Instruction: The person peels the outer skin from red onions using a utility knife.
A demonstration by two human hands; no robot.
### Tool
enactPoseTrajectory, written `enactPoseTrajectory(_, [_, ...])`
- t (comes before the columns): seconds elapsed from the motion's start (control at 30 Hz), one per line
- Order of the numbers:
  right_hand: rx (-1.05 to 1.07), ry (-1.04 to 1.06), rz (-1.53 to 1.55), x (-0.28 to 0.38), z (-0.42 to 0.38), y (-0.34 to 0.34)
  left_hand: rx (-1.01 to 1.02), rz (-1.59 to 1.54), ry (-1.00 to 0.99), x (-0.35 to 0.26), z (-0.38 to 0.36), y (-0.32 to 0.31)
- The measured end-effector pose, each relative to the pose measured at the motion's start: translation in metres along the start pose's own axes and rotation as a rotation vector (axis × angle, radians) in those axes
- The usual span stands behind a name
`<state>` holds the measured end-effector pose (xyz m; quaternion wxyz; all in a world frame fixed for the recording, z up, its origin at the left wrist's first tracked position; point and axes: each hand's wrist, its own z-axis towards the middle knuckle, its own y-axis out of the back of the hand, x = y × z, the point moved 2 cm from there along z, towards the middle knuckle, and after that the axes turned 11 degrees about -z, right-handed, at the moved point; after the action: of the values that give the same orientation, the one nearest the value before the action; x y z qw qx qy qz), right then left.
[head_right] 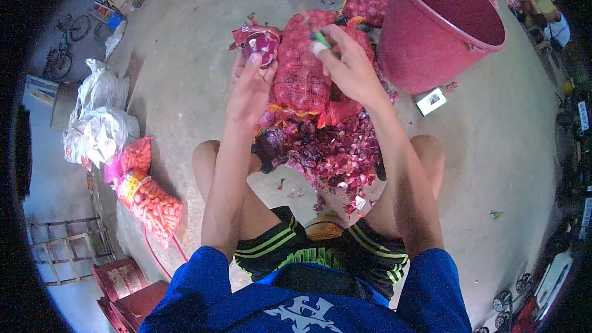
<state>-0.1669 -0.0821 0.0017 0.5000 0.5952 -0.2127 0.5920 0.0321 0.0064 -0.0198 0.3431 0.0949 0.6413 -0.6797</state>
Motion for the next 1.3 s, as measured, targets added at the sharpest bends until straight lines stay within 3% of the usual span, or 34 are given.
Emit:
enactPoseTrajectory(0.03, [0.025,-0.059,0.11,-0.001,0.001,0.0,-0.006,0.008,0.006,-0.001,-0.001,0.001])
enactPoseTrajectory(0.17, [0.047,-0.103,0.017,-0.009,0.001,0.011,-0.037,-0.017,0.016,-0.003,0.0,0.008])
enactPoseTrajectory(0.23, [0.062,0.05,-0.57,-0.011,-0.001,0.015,-0.032,0.037,0.019,-0.005,-0.002,0.006])
enactPoseTrajectory(0.3, [0.115,0.062,-0.554,-0.007,-0.005,0.015,-0.022,0.094,0.02,-0.009,-0.003,-0.002])
enactPoseTrajectory(0.37, [0.171,0.078,-0.54,-0.004,-0.007,0.013,0.29,0.618,-0.035,-0.014,-0.009,-0.02])
enactPoseTrajectory(0.4, [0.168,0.191,-0.507,-0.002,-0.008,0.011,0.458,0.994,-0.143,-0.019,-0.012,-0.027])
enactPoseTrajectory(0.43, [0.168,0.3,-0.471,-0.001,-0.01,0.009,0.454,0.993,-0.142,-0.021,-0.014,-0.03])
enactPoseTrajectory(0.5, [0.229,0.249,-0.458,0.005,-0.012,0.015,0.604,1.321,-0.104,-0.017,-0.019,-0.035])
enactPoseTrajectory(0.57, [0.289,0.203,-0.442,0.004,-0.013,0.017,0.573,1.332,-0.134,-0.02,-0.021,-0.036])
enactPoseTrajectory(0.67, [0.272,0.302,-0.363,-0.005,-0.011,0.023,0.591,1.336,-0.108,-0.027,-0.018,-0.033])
enactPoseTrajectory(0.73, [0.436,0.21,-0.075,-0.001,-0.01,0.022,0.529,1.465,-0.168,-0.028,-0.018,-0.024])
enactPoseTrajectory(0.77, [0.437,0.209,-0.076,0.001,-0.012,0.026,0.529,1.463,-0.168,-0.028,-0.018,-0.02])
enactPoseTrajectory(0.83, [0.434,-0.149,-0.205,0.022,-0.015,0.034,0.352,1.624,-0.217,-0.035,-0.014,-0.013])
enactPoseTrajectory(0.9, [0.411,-0.097,-0.036,0.013,-0.015,0.033,0.34,1.666,-0.239,-0.039,-0.012,-0.011])
enactPoseTrajectory(0.97, [0.383,-0.047,0.129,0.006,-0.015,0.035,0.14,1.257,-0.165,-0.039,-0.012,-0.009])
enactPoseTrajectory(1.03, [0.341,-0.028,0.196,0.011,-0.018,0.034,0.128,1.099,-0.184,-0.031,-0.008,-0.007])
enactPoseTrajectory(1.1, [0.344,-0.023,0.165,0.015,-0.016,0.034,-0.011,0.573,-0.15,-0.024,-0.005,-0.004])
enactPoseTrajectory(1.13, [0.347,-0.019,0.133,0.017,-0.016,0.034,-0.073,0.437,-0.004,-0.025,-0.008,-0.003])
enactPoseTrajectory(1.17, [0.349,-0.018,0.136,0.018,-0.016,0.033,-0.075,0.44,-0.005,-0.024,-0.008,-0.002])
enactPoseTrajectory(1.23, [0.349,-0.017,0.098,0.018,-0.016,0.031,-0.06,0.106,0.132,-0.018,-0.008,0.0])
enactPoseTrajectory(1.3, [0.319,-0.013,0.071,0.02,-0.019,0.026,-0.033,0.06,0.165,-0.015,-0.009,-0.002])
